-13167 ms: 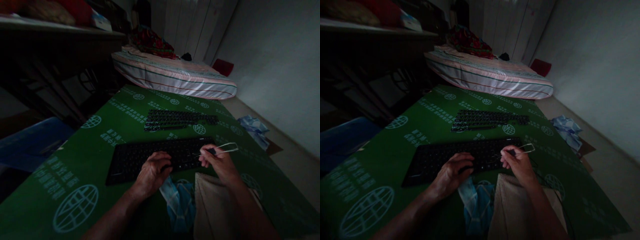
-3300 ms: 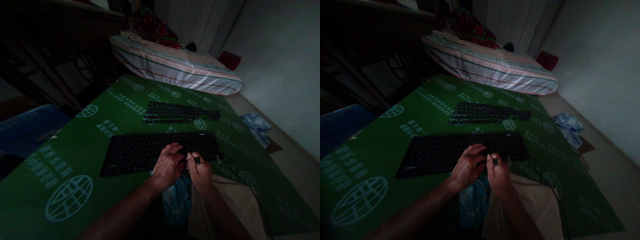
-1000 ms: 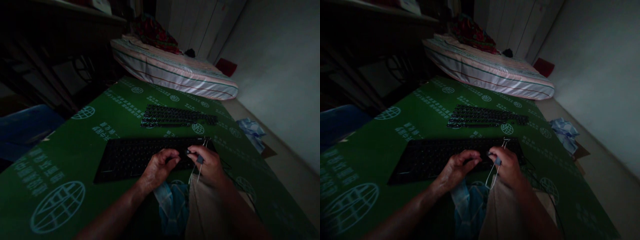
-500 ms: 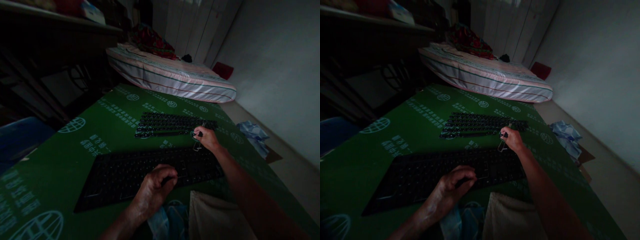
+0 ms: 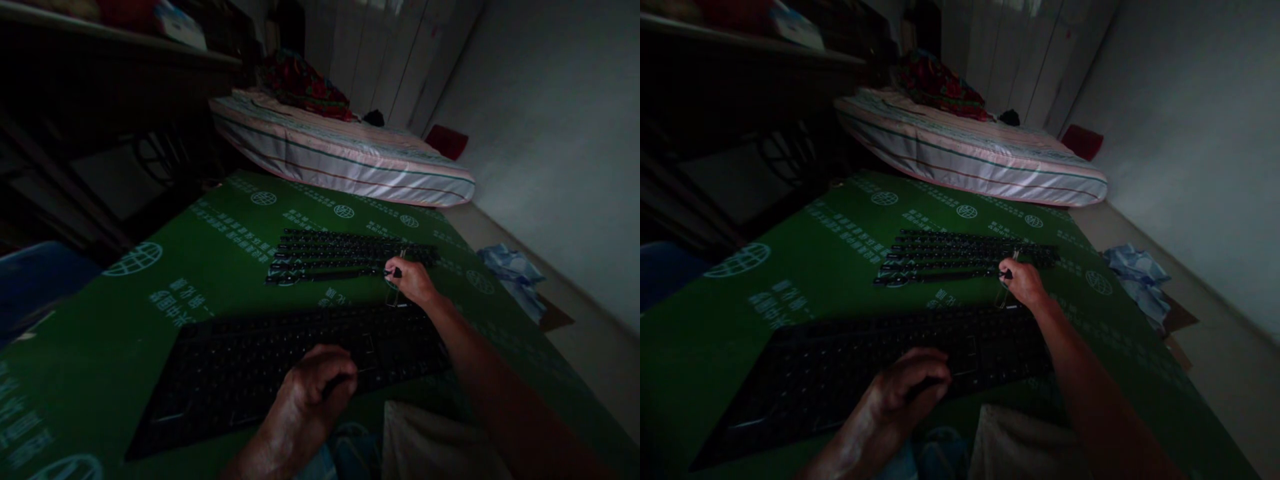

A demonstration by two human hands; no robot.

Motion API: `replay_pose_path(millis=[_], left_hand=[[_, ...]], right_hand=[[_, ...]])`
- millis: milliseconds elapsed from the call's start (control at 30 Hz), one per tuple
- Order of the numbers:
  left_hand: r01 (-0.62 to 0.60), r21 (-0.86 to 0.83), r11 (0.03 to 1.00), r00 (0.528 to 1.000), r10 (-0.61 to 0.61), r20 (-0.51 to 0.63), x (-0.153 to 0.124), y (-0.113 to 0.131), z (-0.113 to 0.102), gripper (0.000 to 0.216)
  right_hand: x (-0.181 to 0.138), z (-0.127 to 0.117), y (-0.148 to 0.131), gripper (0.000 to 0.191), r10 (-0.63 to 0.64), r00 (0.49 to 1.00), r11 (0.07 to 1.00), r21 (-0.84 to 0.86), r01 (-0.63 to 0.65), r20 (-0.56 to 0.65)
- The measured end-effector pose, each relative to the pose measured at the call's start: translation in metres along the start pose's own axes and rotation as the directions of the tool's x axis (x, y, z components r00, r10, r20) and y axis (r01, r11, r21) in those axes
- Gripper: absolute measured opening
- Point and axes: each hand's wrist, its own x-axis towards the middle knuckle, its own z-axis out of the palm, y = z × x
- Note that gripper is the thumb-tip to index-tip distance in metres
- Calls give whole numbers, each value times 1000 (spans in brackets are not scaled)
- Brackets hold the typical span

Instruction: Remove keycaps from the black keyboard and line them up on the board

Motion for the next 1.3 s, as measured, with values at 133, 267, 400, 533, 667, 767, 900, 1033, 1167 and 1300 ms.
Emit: replay_pose_path(millis=[133, 267, 400, 533, 667, 767, 900, 1033, 1167, 1300], left_hand=[[-5, 16, 1000, 1000, 5, 7, 1, 3, -1, 12], [0, 15, 1000, 1000, 0, 20, 0, 3, -1, 12], [3, 18, 1000, 1000, -4, 26, -2, 1, -1, 12], [3, 20, 1000, 1000, -4, 29, -2, -1, 0, 13], [-2, 27, 1000, 1000, 1, 22, -1, -1, 0, 13], [1, 33, 999, 1000, -2, 18, -1, 0, 0, 13], [18, 43, 999, 1000, -19, 25, 0, 3, 0, 13], [24, 40, 999, 999, -25, 28, 1, 4, -1, 13], [32, 49, 998, 999, -34, 40, 1, 4, -2, 13], [26, 50, 998, 999, -28, 38, 0, 6, -2, 13]], right_hand=[[1, 0, -1, 13, 14, 1000, 998, -57, -14, 1], [1, 0, -3, 13, 19, 1000, 994, -111, -19, 2], [2, 0, -4, 12, 23, 1000, 987, -157, -22, 0], [2, 0, -6, 12, 31, 999, 982, -187, -32, -6], [3, 0, -6, 12, 39, 999, 978, -206, -41, -16], [3, 1, -5, 12, 40, 999, 976, -215, -44, -23], [2, 2, -4, 13, 43, 999, 974, -222, -47, -27], [1, 2, -3, 14, 41, 999, 975, -219, -46, -29], [1, 3, -3, 14, 38, 999, 975, -216, -45, -36], [2, 3, -3, 13, 29, 999, 977, -208, -37, -43]])
